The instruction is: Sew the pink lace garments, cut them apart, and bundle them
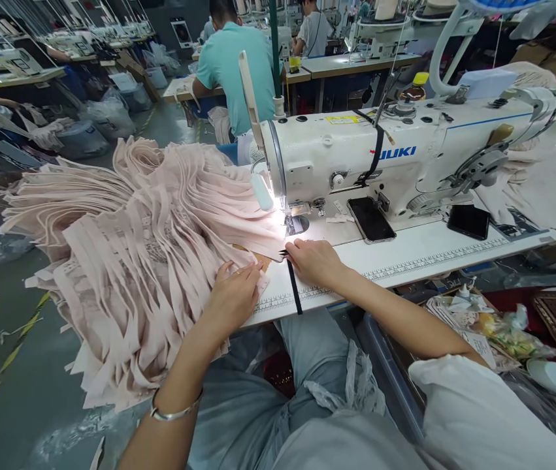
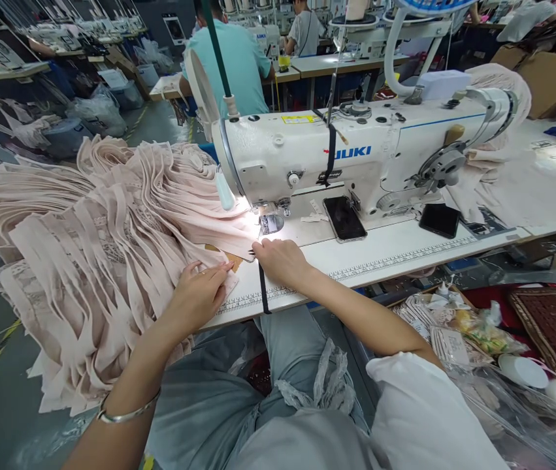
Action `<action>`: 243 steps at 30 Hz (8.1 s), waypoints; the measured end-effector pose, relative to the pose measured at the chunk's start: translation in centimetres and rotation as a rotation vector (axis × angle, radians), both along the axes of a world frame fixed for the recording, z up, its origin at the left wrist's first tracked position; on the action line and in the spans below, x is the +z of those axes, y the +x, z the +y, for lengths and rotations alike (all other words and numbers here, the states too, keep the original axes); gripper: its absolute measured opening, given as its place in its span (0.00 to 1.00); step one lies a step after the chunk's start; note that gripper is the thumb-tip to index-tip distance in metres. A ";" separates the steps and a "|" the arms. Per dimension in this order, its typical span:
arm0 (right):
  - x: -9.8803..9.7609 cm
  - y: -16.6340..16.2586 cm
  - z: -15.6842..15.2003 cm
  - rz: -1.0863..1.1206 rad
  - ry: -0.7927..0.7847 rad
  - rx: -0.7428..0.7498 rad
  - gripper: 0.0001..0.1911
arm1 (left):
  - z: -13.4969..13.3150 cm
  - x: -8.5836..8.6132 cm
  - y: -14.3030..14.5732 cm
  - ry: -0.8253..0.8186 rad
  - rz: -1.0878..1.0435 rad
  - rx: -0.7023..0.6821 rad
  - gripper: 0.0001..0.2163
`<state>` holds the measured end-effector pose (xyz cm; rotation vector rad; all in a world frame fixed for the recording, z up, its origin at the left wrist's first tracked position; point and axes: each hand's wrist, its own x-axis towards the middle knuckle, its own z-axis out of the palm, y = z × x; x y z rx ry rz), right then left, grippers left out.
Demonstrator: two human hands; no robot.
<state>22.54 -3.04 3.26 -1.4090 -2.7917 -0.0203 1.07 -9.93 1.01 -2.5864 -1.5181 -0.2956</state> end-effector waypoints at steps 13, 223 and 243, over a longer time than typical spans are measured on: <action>0.5 0.4 -0.4 0.037 0.013 -0.096 0.15 | 3.5 -0.2 2.1 -0.037 0.104 0.107 0.23; -0.2 -2.6 4.5 -0.035 0.020 0.006 0.18 | 8.3 4.9 2.9 -0.142 0.318 0.120 0.12; -0.9 -2.0 4.3 0.015 0.050 -0.164 0.16 | 6.7 2.0 2.3 -0.126 0.270 0.174 0.21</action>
